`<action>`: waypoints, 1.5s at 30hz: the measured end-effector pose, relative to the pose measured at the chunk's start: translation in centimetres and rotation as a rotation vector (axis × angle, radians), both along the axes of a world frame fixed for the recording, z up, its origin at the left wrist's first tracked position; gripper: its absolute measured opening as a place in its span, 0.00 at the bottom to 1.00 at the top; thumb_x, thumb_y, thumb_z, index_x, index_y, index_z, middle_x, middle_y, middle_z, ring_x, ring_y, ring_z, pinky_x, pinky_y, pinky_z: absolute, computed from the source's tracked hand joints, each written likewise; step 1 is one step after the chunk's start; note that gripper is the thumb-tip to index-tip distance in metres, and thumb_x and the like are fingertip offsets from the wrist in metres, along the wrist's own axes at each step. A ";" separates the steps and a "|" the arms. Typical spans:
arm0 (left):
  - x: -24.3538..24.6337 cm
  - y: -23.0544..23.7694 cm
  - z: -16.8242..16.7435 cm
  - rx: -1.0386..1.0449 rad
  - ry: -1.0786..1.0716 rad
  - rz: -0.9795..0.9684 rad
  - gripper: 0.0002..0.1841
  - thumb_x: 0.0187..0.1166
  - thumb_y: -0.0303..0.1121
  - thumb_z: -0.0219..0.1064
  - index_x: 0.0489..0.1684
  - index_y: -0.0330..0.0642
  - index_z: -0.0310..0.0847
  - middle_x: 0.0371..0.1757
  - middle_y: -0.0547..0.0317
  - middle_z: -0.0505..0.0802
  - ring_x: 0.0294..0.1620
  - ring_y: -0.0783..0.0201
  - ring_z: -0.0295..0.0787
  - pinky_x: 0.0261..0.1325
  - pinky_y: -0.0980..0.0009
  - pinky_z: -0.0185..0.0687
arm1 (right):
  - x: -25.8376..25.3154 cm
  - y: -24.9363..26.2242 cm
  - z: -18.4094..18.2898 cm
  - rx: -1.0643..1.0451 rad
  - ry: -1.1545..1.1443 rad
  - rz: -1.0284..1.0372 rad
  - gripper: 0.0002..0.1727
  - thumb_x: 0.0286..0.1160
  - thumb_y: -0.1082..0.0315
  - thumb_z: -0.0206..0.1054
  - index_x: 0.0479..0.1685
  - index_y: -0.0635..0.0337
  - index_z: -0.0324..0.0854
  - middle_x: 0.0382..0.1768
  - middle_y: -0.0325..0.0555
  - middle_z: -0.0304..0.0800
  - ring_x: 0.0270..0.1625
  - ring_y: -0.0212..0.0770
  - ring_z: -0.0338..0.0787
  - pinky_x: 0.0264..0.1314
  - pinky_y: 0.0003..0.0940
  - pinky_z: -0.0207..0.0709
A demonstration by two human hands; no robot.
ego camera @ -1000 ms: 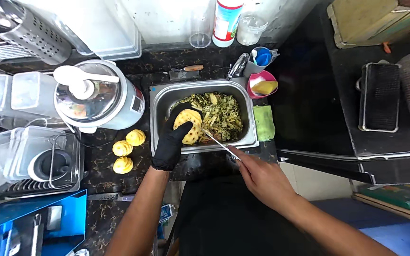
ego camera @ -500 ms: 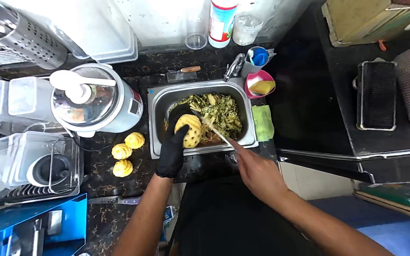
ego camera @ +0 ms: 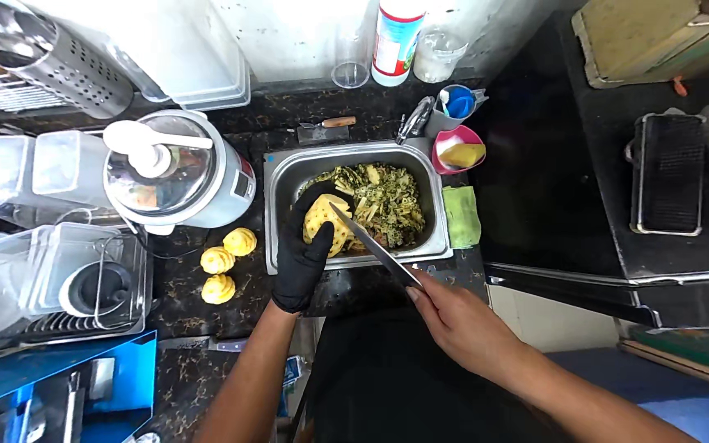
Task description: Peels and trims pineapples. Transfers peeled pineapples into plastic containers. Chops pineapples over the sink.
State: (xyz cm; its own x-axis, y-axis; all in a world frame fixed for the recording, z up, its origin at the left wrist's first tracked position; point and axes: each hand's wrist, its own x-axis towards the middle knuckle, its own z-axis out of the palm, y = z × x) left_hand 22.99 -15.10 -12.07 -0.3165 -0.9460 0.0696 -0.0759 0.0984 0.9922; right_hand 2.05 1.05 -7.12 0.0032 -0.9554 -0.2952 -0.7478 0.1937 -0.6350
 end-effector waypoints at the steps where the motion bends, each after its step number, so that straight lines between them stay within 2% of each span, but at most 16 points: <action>1: 0.0 0.2 0.0 -0.005 -0.023 -0.024 0.27 0.78 0.35 0.66 0.79 0.48 0.75 0.76 0.62 0.85 0.70 0.67 0.84 0.68 0.65 0.85 | 0.1 -0.1 0.1 0.012 0.006 0.001 0.25 0.94 0.52 0.46 0.80 0.46 0.75 0.23 0.38 0.83 0.23 0.40 0.83 0.26 0.42 0.80; 4: -0.5 0.8 -0.4 0.055 -0.088 0.026 0.26 0.78 0.34 0.66 0.78 0.52 0.77 0.71 0.63 0.87 0.63 0.69 0.88 0.61 0.65 0.88 | 0.1 -0.3 0.4 0.026 0.066 0.001 0.25 0.94 0.52 0.45 0.83 0.44 0.72 0.25 0.38 0.85 0.25 0.41 0.85 0.28 0.44 0.80; 8: -0.8 0.6 -0.4 0.066 -0.114 0.118 0.25 0.82 0.34 0.64 0.80 0.54 0.75 0.67 0.62 0.89 0.58 0.70 0.89 0.58 0.66 0.89 | 0.1 0.3 -0.7 -0.162 0.220 -0.007 0.25 0.92 0.56 0.48 0.84 0.44 0.75 0.28 0.40 0.88 0.23 0.42 0.86 0.23 0.43 0.80; 12: -1.3 0.8 -0.1 0.047 -0.118 0.149 0.26 0.81 0.34 0.65 0.80 0.55 0.75 0.66 0.64 0.90 0.58 0.71 0.89 0.57 0.67 0.89 | 0.4 0.5 -1.1 -0.178 0.318 0.003 0.26 0.89 0.59 0.49 0.85 0.42 0.74 0.28 0.42 0.88 0.21 0.44 0.86 0.19 0.43 0.79; 18: -2.4 1.9 -0.6 0.026 -0.132 0.225 0.26 0.80 0.36 0.67 0.80 0.50 0.74 0.67 0.62 0.89 0.62 0.70 0.88 0.63 0.66 0.88 | 1.8 -0.3 -2.3 -0.184 0.501 -0.028 0.28 0.85 0.64 0.52 0.85 0.43 0.74 0.29 0.47 0.87 0.18 0.47 0.85 0.16 0.42 0.77; 21: -2.9 2.9 -1.7 0.074 -0.137 0.223 0.25 0.80 0.38 0.67 0.77 0.47 0.75 0.60 0.60 0.91 0.55 0.71 0.91 0.58 0.68 0.90 | 2.0 -1.3 -2.3 -0.105 0.450 -0.021 0.28 0.89 0.62 0.50 0.88 0.40 0.69 0.32 0.47 0.89 0.22 0.49 0.88 0.21 0.45 0.81; 23: -2.1 2.4 -1.9 0.250 0.015 0.215 0.22 0.87 0.37 0.58 0.79 0.47 0.73 0.61 0.57 0.91 0.55 0.67 0.91 0.57 0.64 0.90 | 1.5 -1.1 -2.0 -0.147 0.372 -0.051 0.27 0.89 0.61 0.49 0.86 0.42 0.71 0.31 0.46 0.89 0.22 0.48 0.88 0.22 0.45 0.82; 24: -1.4 1.8 -1.5 0.409 0.187 0.210 0.20 0.92 0.38 0.50 0.79 0.47 0.74 0.61 0.55 0.90 0.55 0.63 0.90 0.57 0.61 0.90 | 1.0 -0.9 -2.0 -0.174 0.314 -0.082 0.26 0.90 0.60 0.49 0.85 0.46 0.73 0.32 0.46 0.91 0.24 0.48 0.90 0.24 0.46 0.83; 26: -0.2 0.4 -0.5 0.714 0.528 0.181 0.25 0.92 0.54 0.39 0.70 0.53 0.76 0.56 0.55 0.91 0.54 0.59 0.91 0.53 0.56 0.90 | -0.3 -0.6 -3.0 -0.202 0.224 -0.134 0.25 0.92 0.59 0.49 0.84 0.50 0.73 0.34 0.48 0.93 0.26 0.50 0.91 0.26 0.51 0.84; 28: 1.2 -0.8 -0.7 0.768 0.689 0.069 0.29 0.85 0.63 0.46 0.73 0.56 0.76 0.61 0.54 0.90 0.59 0.57 0.90 0.57 0.54 0.90 | -1.6 -0.7 -5.2 -0.098 0.235 -0.149 0.26 0.93 0.58 0.46 0.84 0.52 0.72 0.36 0.52 0.94 0.31 0.55 0.93 0.32 0.56 0.86; 30: 2.1 -1.3 -1.2 0.775 0.721 0.029 0.27 0.80 0.56 0.58 0.73 0.54 0.75 0.60 0.52 0.90 0.57 0.55 0.91 0.55 0.53 0.91 | -2.8 -1.6 -7.2 0.277 0.305 -0.125 0.27 0.95 0.54 0.41 0.90 0.45 0.62 0.43 0.58 0.94 0.44 0.63 0.95 0.46 0.64 0.85; 32: 2.5 -1.2 -1.8 0.778 0.755 0.006 0.26 0.71 0.44 0.70 0.71 0.53 0.74 0.58 0.49 0.90 0.55 0.53 0.92 0.56 0.51 0.91 | -3.6 -2.2 -8.6 0.497 0.313 -0.117 0.28 0.95 0.51 0.39 0.91 0.40 0.58 0.47 0.60 0.93 0.51 0.66 0.94 0.52 0.66 0.83; 35: 2.6 -1.1 -2.1 0.744 0.853 -0.112 0.31 0.67 0.34 0.75 0.74 0.54 0.72 0.61 0.48 0.90 0.60 0.53 0.91 0.63 0.52 0.89 | -3.2 -1.5 -7.1 0.353 0.134 -0.131 0.25 0.95 0.51 0.42 0.83 0.46 0.68 0.38 0.55 0.90 0.41 0.59 0.92 0.46 0.62 0.83; 37: 2.4 -1.2 -2.0 0.728 0.870 -0.140 0.32 0.66 0.32 0.72 0.75 0.54 0.71 0.62 0.49 0.90 0.60 0.56 0.91 0.63 0.55 0.89 | -2.2 -0.9 -4.8 0.168 -0.033 -0.122 0.24 0.94 0.49 0.44 0.73 0.49 0.76 0.27 0.45 0.84 0.29 0.48 0.86 0.34 0.52 0.81; 39: 2.1 -1.4 -1.9 0.695 0.837 -0.166 0.34 0.68 0.30 0.71 0.79 0.56 0.67 0.64 0.50 0.89 0.61 0.56 0.91 0.63 0.56 0.89 | -1.3 -0.5 -2.3 0.059 -0.154 -0.086 0.23 0.93 0.47 0.46 0.68 0.48 0.79 0.23 0.37 0.79 0.24 0.38 0.81 0.28 0.42 0.79; 45: 1.7 -1.9 -0.7 0.568 0.688 -0.245 0.43 0.66 0.26 0.74 0.86 0.60 0.60 0.66 0.53 0.88 0.60 0.58 0.91 0.62 0.57 0.90 | -0.3 -0.3 0.6 0.008 -0.168 0.019 0.22 0.94 0.47 0.46 0.68 0.45 0.79 0.20 0.33 0.76 0.21 0.34 0.77 0.23 0.37 0.74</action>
